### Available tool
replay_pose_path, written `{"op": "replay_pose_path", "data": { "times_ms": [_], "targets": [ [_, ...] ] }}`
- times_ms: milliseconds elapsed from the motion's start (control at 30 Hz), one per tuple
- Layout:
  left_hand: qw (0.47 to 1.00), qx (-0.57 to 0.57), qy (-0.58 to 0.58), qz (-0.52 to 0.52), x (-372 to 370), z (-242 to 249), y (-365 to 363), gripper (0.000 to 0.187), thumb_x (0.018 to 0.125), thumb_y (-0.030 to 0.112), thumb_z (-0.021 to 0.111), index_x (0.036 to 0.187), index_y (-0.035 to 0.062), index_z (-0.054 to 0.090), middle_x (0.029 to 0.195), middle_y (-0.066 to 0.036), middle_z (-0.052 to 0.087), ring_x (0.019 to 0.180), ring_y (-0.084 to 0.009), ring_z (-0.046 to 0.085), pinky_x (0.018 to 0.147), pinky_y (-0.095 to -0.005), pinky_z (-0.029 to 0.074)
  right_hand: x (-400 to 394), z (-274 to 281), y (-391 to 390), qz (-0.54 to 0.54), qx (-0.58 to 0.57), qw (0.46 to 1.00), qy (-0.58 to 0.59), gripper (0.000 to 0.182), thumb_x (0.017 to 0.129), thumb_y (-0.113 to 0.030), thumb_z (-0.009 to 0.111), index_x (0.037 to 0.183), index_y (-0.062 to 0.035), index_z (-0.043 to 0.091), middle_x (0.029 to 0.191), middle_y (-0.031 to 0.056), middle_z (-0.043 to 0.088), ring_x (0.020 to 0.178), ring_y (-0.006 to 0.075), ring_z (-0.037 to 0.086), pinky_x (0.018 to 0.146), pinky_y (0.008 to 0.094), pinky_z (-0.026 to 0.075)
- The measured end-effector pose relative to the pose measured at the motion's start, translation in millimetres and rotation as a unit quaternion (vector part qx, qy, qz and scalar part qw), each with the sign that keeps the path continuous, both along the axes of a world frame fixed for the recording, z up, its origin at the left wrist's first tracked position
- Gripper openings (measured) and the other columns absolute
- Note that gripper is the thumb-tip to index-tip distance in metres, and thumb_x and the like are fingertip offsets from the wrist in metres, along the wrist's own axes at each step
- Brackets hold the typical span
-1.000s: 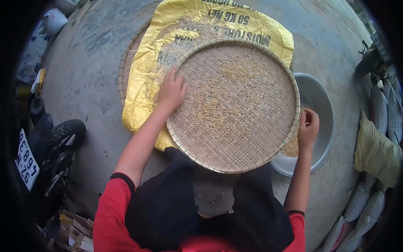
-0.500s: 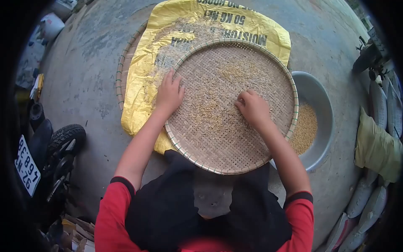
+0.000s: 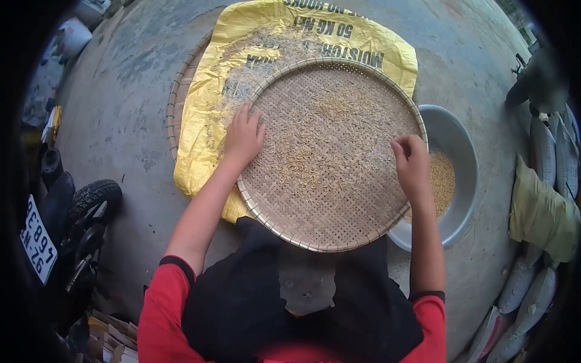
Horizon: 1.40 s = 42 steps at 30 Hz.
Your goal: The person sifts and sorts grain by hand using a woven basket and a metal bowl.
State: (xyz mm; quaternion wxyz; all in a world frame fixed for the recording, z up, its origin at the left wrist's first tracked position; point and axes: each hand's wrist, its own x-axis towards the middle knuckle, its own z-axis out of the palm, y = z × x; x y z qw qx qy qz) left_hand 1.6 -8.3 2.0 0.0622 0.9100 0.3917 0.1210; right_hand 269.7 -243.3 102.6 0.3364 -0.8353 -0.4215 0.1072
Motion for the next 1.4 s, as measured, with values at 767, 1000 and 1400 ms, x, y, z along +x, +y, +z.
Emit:
{"op": "replay_pose_path", "data": {
  "times_ms": [767, 1000, 1400],
  "targets": [
    [1.000, 0.004, 0.007, -0.004, -1, -2, 0, 0.036, 0.087, 0.025, 0.052, 0.118, 0.0052, 0.052, 0.140, -0.020, 0.034, 0.129, -0.0337, 0.035, 0.099, -0.0426, 0.038, -44, -31, 39, 0.339, -0.091, 0.936, -0.024, 0.015, 0.075, -0.006, 0.065, 0.089, -0.0087, 0.064, 0.091, 0.0061, 0.056, 0.087, 0.0259, 0.058, 0.075, 0.0355, 0.048],
    [1.000, 0.000, 0.006, 0.002, -1, -3, 1, 0.036, 0.086, 0.023, 0.054, 0.118, 0.0063, 0.053, 0.140, -0.019, 0.034, 0.128, -0.0339, 0.035, 0.101, -0.0430, 0.036, -50, -40, 44, 0.344, -0.129, 0.927, -0.068, 0.006, 0.078, -0.012, 0.062, 0.083, -0.0092, 0.060, 0.089, 0.0047, 0.056, 0.086, 0.0252, 0.058, 0.071, 0.0355, 0.048],
    [1.000, -0.008, 0.014, 0.005, 0, -2, 1, 0.036, 0.088, 0.025, 0.051, 0.118, 0.0055, 0.051, 0.141, -0.019, 0.033, 0.130, -0.0338, 0.034, 0.100, -0.0433, 0.036, -36, 0, 4, 0.206, -0.034, 0.978, -0.003, 0.010, 0.078, -0.003, 0.064, 0.083, -0.0025, 0.057, 0.089, 0.0093, 0.055, 0.083, 0.0265, 0.057, 0.071, 0.0343, 0.046]
  ]
}}
